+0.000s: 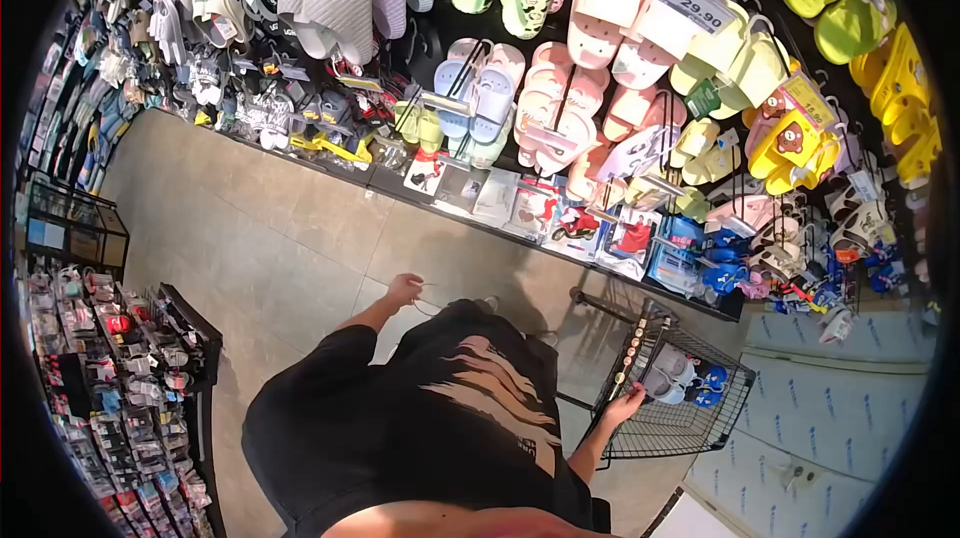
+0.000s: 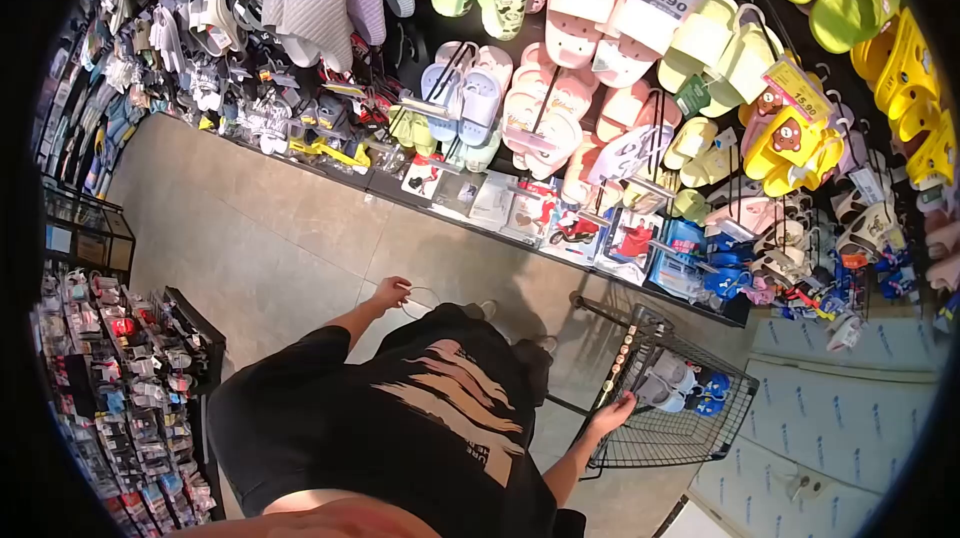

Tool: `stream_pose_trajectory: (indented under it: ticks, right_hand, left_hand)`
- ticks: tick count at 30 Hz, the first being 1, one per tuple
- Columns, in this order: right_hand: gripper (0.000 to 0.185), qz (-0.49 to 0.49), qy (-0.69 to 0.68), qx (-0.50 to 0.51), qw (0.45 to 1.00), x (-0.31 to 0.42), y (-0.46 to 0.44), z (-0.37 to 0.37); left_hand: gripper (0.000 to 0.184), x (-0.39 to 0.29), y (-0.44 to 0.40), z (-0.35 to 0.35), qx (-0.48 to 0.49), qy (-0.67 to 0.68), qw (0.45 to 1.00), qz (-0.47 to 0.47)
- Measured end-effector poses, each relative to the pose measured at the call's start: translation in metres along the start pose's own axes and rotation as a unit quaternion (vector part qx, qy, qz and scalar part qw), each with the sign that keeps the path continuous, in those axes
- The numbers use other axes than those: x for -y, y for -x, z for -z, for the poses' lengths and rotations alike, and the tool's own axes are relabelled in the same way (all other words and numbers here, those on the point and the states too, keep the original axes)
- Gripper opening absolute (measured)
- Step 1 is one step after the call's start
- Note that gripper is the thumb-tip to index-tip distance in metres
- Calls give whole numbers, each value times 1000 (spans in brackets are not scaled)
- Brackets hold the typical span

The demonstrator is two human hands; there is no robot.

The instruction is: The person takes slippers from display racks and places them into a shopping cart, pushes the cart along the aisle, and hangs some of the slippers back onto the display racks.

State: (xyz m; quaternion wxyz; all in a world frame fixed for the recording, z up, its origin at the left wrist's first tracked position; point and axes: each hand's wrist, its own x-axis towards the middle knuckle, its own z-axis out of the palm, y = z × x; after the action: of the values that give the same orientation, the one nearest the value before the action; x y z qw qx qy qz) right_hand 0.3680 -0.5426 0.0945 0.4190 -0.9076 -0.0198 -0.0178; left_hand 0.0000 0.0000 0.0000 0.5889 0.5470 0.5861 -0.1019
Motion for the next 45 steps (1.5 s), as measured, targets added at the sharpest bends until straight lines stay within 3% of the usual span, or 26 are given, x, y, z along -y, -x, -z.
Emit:
stream_pose_trajectory:
  ticks: [2, 3, 4, 7, 8, 9, 11, 13, 16, 19, 20, 21, 23, 24, 25, 28, 30, 33, 35, 39, 42, 43, 45]
  right_hand:
    - [39, -3, -30, -6, 1000, 4, 2, -4]
    - [39, 7, -30, -9, 999, 10, 0, -10]
    - [39, -4, -31, -2, 1000, 9, -3, -3]
    - [40, -33, -62, 8, 997, 22, 8, -5]
    - [41, -51, -90, 0, 995, 28, 10, -7]
    - [41, -45, -89, 1, 995, 30, 11, -8]
    - [44, -11, -99, -12, 995, 21, 12, -13]
    - [44, 6, -91, -12, 996, 30, 16, -15]
    - [44, 7, -102, -13, 995, 38, 19, -20]
    - [42, 22, -149, -9, 989, 43, 25, -25]
    - [42, 19, -151, -14, 988, 43, 28, -25]
    - [39, 18, -144, -13, 989, 51, 31, -24]
    - [37, 15, -138, -16, 990, 58, 33, -25]
    - [35, 45, -110, -25, 993, 58, 33, -26]
    - [33, 75, -81, -34, 993, 58, 33, -26]
    - [34, 96, -36, -45, 994, 72, 35, -23]
    - [37, 89, -13, -38, 995, 83, 35, -20]
    - [44, 111, -52, -24, 992, 92, 27, -18]
    - [45, 163, -45, -35, 985, 93, 18, -18]
    - [48, 156, -55, -38, 985, 123, 4, -11]
    - [41, 148, -74, -41, 985, 138, -8, -10]
    - [38, 146, -75, -34, 986, 137, -13, -11]
    - [24, 149, -76, -36, 985, 152, -21, -12]
  left_hand:
    - [27, -1, -17, 20, -35, 226, 969, -91]
    - [23, -20, -27, 38, -28, 325, 916, -232]
    - [19, -62, -19, 57, -75, 341, 907, -237]
    - [41, -203, 31, 150, -140, 531, 751, -368]
    - [49, -234, 43, 181, -109, 607, 655, -437]
    - [51, -272, 67, 204, -126, 586, 629, -495]
    - [51, -330, 102, 245, -48, 640, 532, -553]
    - [46, -372, 130, 268, -8, 665, 492, -561]
    - [46, -405, 142, 290, 70, 687, 487, -534]
    - [41, -423, 129, 311, 85, 702, 487, -513]
    - [37, -429, 125, 316, 136, 720, 446, -513]
    - [33, -436, 129, 317, 159, 670, 462, -559]
    - [35, -439, 115, 337, 185, 679, 461, -541]
    - [51, -448, 133, 328, 147, 714, 446, -519]
    - [53, -449, 147, 322, 213, 663, 450, -559]
    - [53, -449, 173, 303, 211, 667, 435, -567]
    - [51, -442, 177, 299, 262, 670, 377, -584]
    - [43, -429, 193, 296, 289, 669, 355, -586]
    - [41, -418, 202, 296, 278, 670, 359, -588]
    - [42, -397, 211, 291, 281, 663, 366, -589]
    - [38, -380, 208, 274, 234, 664, 447, -552]
    - [38, -366, 192, 271, 238, 664, 450, -547]
    - [35, -332, 143, 273, 419, 580, 480, -507]
